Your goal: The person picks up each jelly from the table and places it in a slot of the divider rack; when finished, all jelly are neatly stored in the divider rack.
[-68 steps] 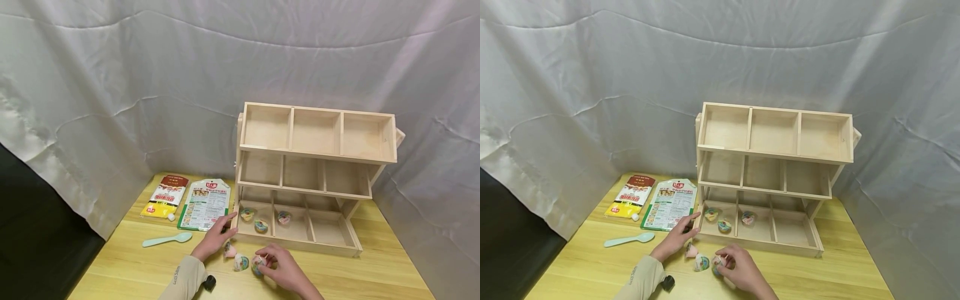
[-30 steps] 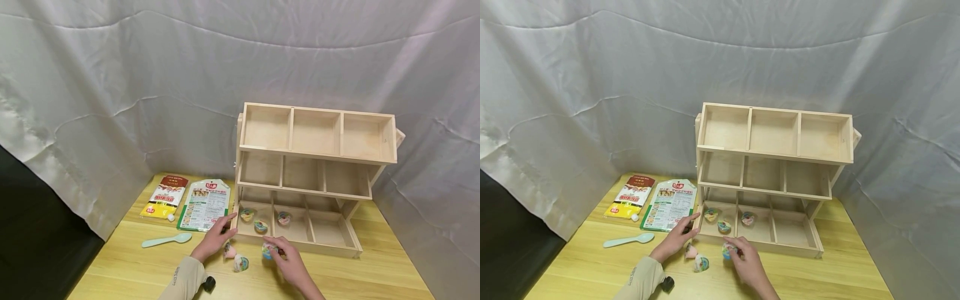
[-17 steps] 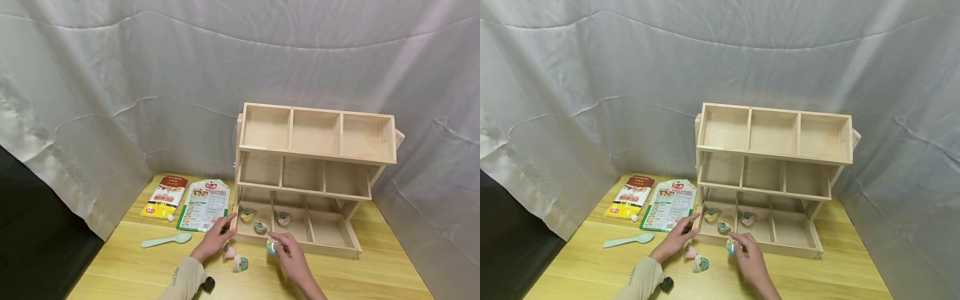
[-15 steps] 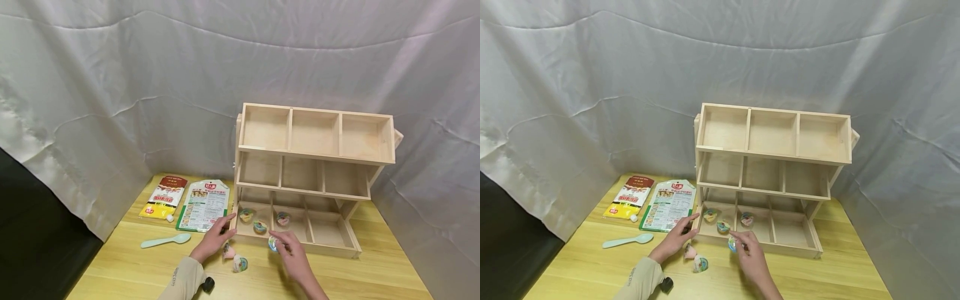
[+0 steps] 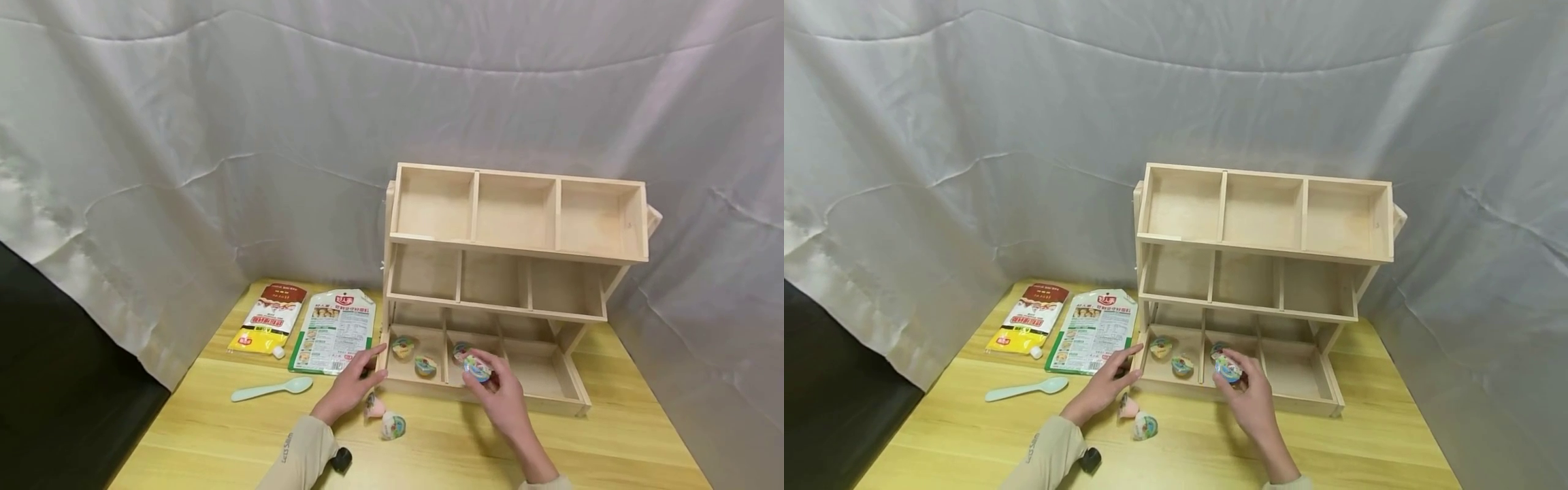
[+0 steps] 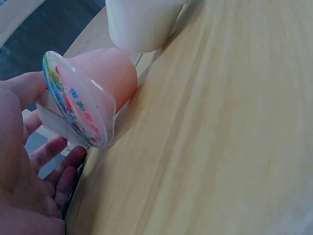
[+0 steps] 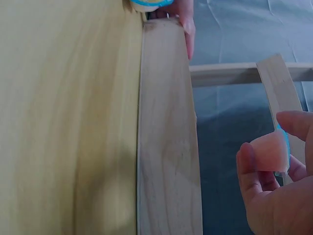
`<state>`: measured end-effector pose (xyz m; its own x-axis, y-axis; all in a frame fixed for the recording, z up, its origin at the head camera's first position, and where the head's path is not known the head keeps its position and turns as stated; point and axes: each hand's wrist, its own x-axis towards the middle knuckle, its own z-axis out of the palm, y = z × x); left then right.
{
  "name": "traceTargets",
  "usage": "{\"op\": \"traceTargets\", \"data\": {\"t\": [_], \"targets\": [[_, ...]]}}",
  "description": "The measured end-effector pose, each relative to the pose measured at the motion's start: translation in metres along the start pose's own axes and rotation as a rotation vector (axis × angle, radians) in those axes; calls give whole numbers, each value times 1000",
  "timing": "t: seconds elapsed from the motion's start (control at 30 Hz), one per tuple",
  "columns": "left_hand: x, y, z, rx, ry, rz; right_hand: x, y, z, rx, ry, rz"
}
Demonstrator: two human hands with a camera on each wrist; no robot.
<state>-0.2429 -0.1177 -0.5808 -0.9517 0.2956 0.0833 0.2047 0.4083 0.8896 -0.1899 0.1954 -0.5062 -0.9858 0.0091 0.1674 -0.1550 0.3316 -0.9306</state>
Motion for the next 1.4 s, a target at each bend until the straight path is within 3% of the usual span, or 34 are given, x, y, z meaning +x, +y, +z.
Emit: {"op": "traceTargets", "data": {"t": [0.47,0.73,0.97,1.07,1.27,1.4], "targets": [[0,-1,-1,3,0,-15,18,9,-24,-191,148,-3],[1,0,-1,8,7,-7,29,13,-26,-164,145,42],[1,3,-1,8,-8,-2,36,22,-38,-137,253,88],[0,4,-2,7,-6,-7,38,26,-41,-210,241,85],[-1,4,-4,3,-5,-7,39,37,-36,-383,134,23],[-1,3,-2,7,-14,-4,39,46,-30,-484,124,-30]]}}
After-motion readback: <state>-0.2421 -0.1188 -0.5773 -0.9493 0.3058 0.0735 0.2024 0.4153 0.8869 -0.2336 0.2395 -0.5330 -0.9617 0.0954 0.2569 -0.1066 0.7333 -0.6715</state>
